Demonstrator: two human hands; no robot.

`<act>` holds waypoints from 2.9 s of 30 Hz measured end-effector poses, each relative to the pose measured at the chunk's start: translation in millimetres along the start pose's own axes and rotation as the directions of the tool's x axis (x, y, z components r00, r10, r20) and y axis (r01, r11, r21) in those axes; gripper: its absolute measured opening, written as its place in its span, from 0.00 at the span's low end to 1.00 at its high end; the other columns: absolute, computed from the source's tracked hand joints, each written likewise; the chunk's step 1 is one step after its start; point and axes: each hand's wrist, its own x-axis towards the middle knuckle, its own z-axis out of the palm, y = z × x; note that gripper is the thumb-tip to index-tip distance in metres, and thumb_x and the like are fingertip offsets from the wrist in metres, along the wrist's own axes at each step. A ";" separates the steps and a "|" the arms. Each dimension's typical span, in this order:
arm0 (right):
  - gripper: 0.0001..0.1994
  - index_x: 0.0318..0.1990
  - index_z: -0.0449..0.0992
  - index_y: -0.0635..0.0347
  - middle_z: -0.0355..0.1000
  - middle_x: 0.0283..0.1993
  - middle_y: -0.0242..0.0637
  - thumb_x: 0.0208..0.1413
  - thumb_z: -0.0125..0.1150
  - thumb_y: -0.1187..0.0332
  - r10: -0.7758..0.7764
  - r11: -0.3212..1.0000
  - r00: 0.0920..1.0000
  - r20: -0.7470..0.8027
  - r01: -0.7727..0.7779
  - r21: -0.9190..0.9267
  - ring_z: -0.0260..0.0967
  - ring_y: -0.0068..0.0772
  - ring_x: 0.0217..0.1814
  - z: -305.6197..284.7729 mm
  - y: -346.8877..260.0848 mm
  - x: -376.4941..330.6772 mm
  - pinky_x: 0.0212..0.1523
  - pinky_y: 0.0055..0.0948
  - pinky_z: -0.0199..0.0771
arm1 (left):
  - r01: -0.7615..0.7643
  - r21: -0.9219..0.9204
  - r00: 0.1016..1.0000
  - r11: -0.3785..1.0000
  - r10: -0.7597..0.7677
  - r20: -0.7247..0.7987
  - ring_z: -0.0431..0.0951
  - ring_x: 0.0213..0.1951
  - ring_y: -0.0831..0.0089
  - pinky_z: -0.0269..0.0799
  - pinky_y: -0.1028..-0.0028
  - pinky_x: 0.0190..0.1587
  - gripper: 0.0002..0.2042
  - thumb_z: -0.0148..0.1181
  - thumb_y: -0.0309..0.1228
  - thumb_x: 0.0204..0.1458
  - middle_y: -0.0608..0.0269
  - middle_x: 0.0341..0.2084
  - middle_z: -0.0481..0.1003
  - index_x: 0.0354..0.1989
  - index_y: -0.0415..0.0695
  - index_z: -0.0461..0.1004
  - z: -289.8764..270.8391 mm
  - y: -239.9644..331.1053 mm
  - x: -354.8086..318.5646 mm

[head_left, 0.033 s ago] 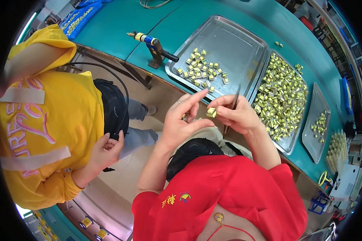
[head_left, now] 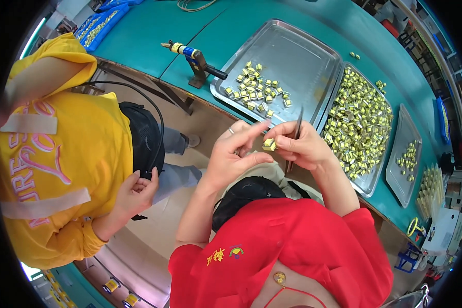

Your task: The person sorts small yellow electronic components by hand, transferring them from a bulk metal tray into smaller organization metal trays.

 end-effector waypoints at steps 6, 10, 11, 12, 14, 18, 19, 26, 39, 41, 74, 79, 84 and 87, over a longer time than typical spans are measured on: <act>0.08 0.35 0.77 0.68 0.65 0.20 0.26 0.51 0.67 0.72 0.156 0.985 0.979 0.129 -0.165 0.060 0.50 0.13 0.17 -6.9 -4.2 4.2 0.16 0.18 0.41 | 0.005 -0.061 0.992 0.998 0.003 0.128 0.58 0.25 0.84 0.52 0.81 0.25 0.22 0.74 0.22 0.33 0.74 0.21 0.60 0.43 0.43 0.80 -4.0 -1.4 -1.2; 0.07 0.35 0.77 0.67 0.65 0.20 0.26 0.50 0.67 0.74 0.222 0.973 0.962 0.158 -0.230 0.033 0.48 0.12 0.16 -8.7 -8.7 6.3 0.16 0.18 0.40 | 0.008 -0.083 0.985 0.997 0.007 0.172 0.59 0.24 0.85 0.51 0.81 0.24 0.20 0.74 0.21 0.33 0.74 0.20 0.60 0.40 0.43 0.80 -6.9 -0.4 -2.2; 0.08 0.35 0.77 0.67 0.65 0.20 0.26 0.49 0.67 0.74 0.238 0.968 0.957 0.165 -0.247 0.033 0.48 0.11 0.16 -8.6 -9.9 6.5 0.16 0.18 0.39 | -0.001 -0.068 0.986 0.998 0.012 0.166 0.59 0.23 0.85 0.51 0.81 0.23 0.20 0.74 0.21 0.33 0.74 0.20 0.60 0.39 0.43 0.81 -6.6 -0.4 -2.3; 0.08 0.35 0.77 0.67 0.65 0.21 0.26 0.49 0.68 0.74 0.248 0.965 0.952 0.179 -0.258 0.039 0.48 0.11 0.16 -7.9 -10.4 6.6 0.16 0.18 0.39 | -0.020 -0.061 0.987 0.998 0.029 0.155 0.59 0.23 0.85 0.51 0.81 0.23 0.19 0.74 0.21 0.33 0.74 0.19 0.60 0.38 0.43 0.81 -6.5 -0.4 -2.5; 0.09 0.36 0.77 0.66 0.67 0.22 0.27 0.48 0.68 0.74 0.248 0.966 0.955 0.159 -0.256 0.027 0.48 0.10 0.16 -5.9 -9.9 5.1 0.16 0.17 0.39 | -0.043 -0.050 0.996 0.998 0.047 0.080 0.59 0.23 0.85 0.52 0.82 0.23 0.18 0.74 0.20 0.33 0.74 0.20 0.61 0.37 0.43 0.81 -3.0 -0.5 -3.6; 0.11 0.37 0.77 0.66 0.72 0.26 0.29 0.47 0.69 0.72 0.219 0.975 0.967 0.127 -0.223 0.013 0.51 0.08 0.17 -2.6 -2.8 -2.5 0.16 0.15 0.41 | -0.108 0.081 0.993 0.991 0.111 -0.031 0.60 0.22 0.85 0.53 0.82 0.22 0.17 0.74 0.21 0.33 0.73 0.19 0.64 0.36 0.42 0.81 5.5 -0.8 -7.3; 0.10 0.37 0.78 0.66 0.72 0.27 0.29 0.47 0.69 0.72 0.209 0.977 0.971 0.112 -0.211 0.006 0.51 0.08 0.17 -2.8 -0.9 -3.5 0.16 0.15 0.41 | -0.134 0.109 0.990 0.985 0.139 -0.037 0.60 0.21 0.84 0.53 0.82 0.22 0.17 0.73 0.22 0.33 0.73 0.19 0.64 0.36 0.43 0.81 7.3 -0.9 -8.2; 0.09 0.33 0.80 0.64 0.71 0.24 0.26 0.47 0.70 0.68 0.008 0.977 0.982 0.188 0.032 -0.210 0.56 0.09 0.20 -5.9 10.1 2.2 0.19 0.16 0.49 | -0.266 0.242 0.957 0.933 0.287 -0.053 0.60 0.19 0.83 0.54 0.82 0.20 0.17 0.73 0.22 0.34 0.71 0.19 0.65 0.37 0.44 0.81 11.8 -1.5 -16.7; 0.12 0.40 0.77 0.65 0.64 0.23 0.22 0.49 0.67 0.69 0.087 0.976 0.988 0.126 -0.059 -0.212 0.53 0.08 0.19 -0.8 1.0 -9.5 0.18 0.15 0.46 | -0.197 0.021 0.973 0.980 0.199 -0.118 0.65 0.25 0.86 0.58 0.85 0.23 0.15 0.70 0.20 0.38 0.63 0.36 0.75 0.38 0.41 0.79 12.3 -14.8 -15.1; 0.10 0.39 0.77 0.65 0.63 0.22 0.22 0.50 0.66 0.71 0.099 0.987 0.990 0.103 -0.085 -0.135 0.50 0.08 0.18 4.5 2.9 -11.5 0.17 0.16 0.43 | -0.233 0.070 0.961 0.970 0.241 -0.135 0.68 0.27 0.85 0.61 0.84 0.24 0.15 0.70 0.19 0.38 0.62 0.36 0.75 0.38 0.40 0.78 12.6 -12.9 -17.3; 0.17 0.46 0.77 0.62 0.70 0.35 0.34 0.46 0.62 0.84 -0.767 0.232 0.532 0.358 0.751 -0.618 0.62 0.16 0.26 66.8 -5.5 51.1 0.24 0.16 0.58 | -0.162 -0.538 0.938 0.827 -0.040 -0.344 0.73 0.31 0.83 0.70 0.81 0.36 0.15 0.64 0.18 0.46 0.66 0.31 0.76 0.44 0.36 0.77 -31.7 -15.7 3.6; 0.16 0.46 0.77 0.63 0.67 0.32 0.31 0.47 0.58 0.85 -0.683 0.291 0.606 0.407 0.738 -0.609 0.61 0.16 0.29 86.6 -6.3 60.8 0.24 0.15 0.57 | -0.165 -0.574 0.925 0.802 -0.077 -0.373 0.71 0.29 0.86 0.66 0.84 0.30 0.14 0.63 0.18 0.47 0.68 0.31 0.77 0.45 0.37 0.77 -39.4 -16.4 -0.3; 0.16 0.50 0.73 0.66 0.63 0.32 0.24 0.52 0.58 0.81 -0.602 0.703 0.784 0.150 0.610 -0.365 0.60 0.11 0.30 89.6 -13.2 69.4 0.25 0.14 0.57 | -0.186 -0.640 0.932 0.746 -0.072 -0.355 0.69 0.28 0.89 0.56 0.88 0.23 0.17 0.65 0.22 0.48 0.68 0.32 0.77 0.49 0.38 0.75 -63.4 -20.8 2.6; 0.15 0.49 0.73 0.66 0.63 0.32 0.24 0.52 0.58 0.80 -0.556 0.781 0.830 0.049 0.541 -0.312 0.59 0.11 0.28 84.8 -11.2 69.1 0.25 0.14 0.55 | -0.330 -0.444 0.859 0.833 0.070 -0.507 0.68 0.26 0.88 0.57 0.88 0.24 0.25 0.68 0.21 0.45 0.64 0.33 0.77 0.54 0.38 0.68 -75.6 -23.3 10.4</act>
